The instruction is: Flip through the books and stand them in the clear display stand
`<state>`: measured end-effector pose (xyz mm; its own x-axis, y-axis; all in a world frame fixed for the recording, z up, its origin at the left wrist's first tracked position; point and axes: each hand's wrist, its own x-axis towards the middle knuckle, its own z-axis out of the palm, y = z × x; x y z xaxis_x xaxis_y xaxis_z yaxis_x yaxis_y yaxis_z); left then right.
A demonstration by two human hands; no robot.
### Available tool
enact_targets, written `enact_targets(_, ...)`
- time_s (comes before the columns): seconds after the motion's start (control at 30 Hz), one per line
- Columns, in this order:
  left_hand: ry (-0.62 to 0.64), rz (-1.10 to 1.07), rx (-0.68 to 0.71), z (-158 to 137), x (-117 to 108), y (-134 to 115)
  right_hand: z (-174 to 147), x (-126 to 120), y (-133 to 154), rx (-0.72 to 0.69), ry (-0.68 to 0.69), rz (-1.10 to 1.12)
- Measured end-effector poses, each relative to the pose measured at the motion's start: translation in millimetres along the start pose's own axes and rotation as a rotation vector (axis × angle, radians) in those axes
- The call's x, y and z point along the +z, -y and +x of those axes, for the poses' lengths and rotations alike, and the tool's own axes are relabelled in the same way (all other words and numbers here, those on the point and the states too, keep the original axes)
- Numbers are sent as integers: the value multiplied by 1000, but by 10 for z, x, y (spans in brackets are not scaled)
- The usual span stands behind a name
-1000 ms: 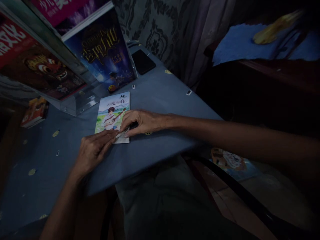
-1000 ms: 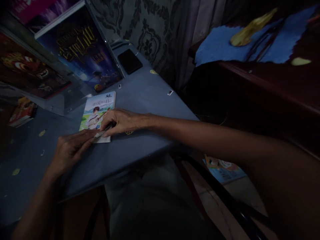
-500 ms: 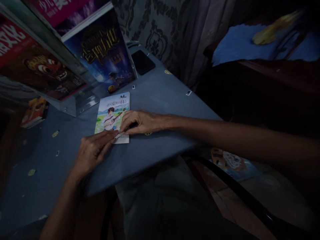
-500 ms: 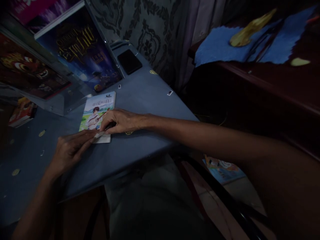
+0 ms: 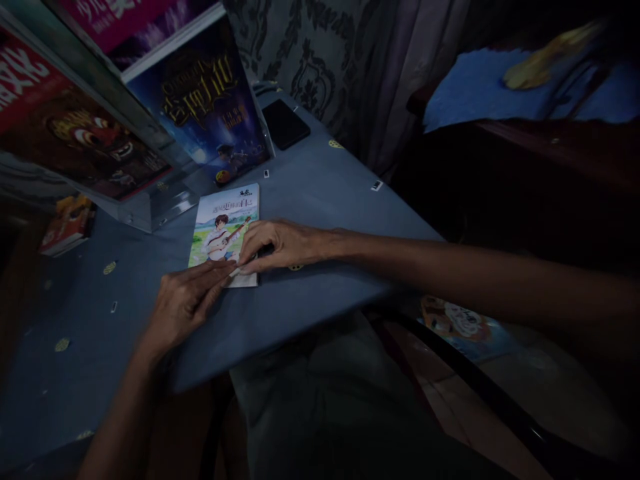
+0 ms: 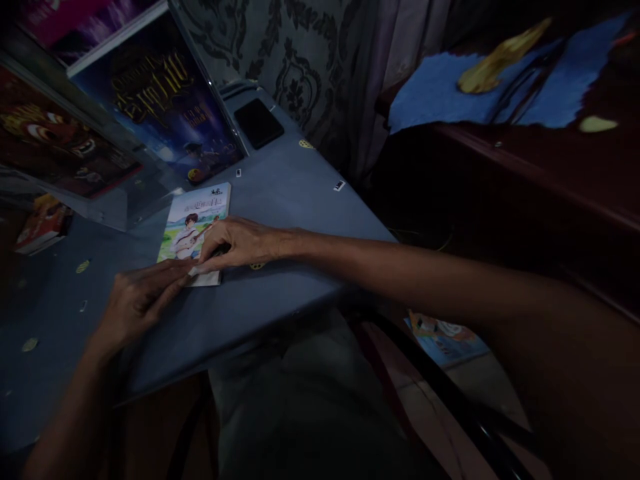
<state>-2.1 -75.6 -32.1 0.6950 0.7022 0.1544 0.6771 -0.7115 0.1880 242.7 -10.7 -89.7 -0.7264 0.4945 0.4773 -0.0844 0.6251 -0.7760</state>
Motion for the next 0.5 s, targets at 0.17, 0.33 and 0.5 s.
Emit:
enact_targets(0.17, -27, 16, 24, -5, 9, 0, -2, -3, -1, 2, 17, -34)
enact_targets(0.33, -46, 3, 38, -18, 34, 23, 6, 1, 0, -11, 8, -28)
enact_targets(0.5, -73, 35, 39, -36, 63, 21, -3, -25, 24, -31, 56, -70)
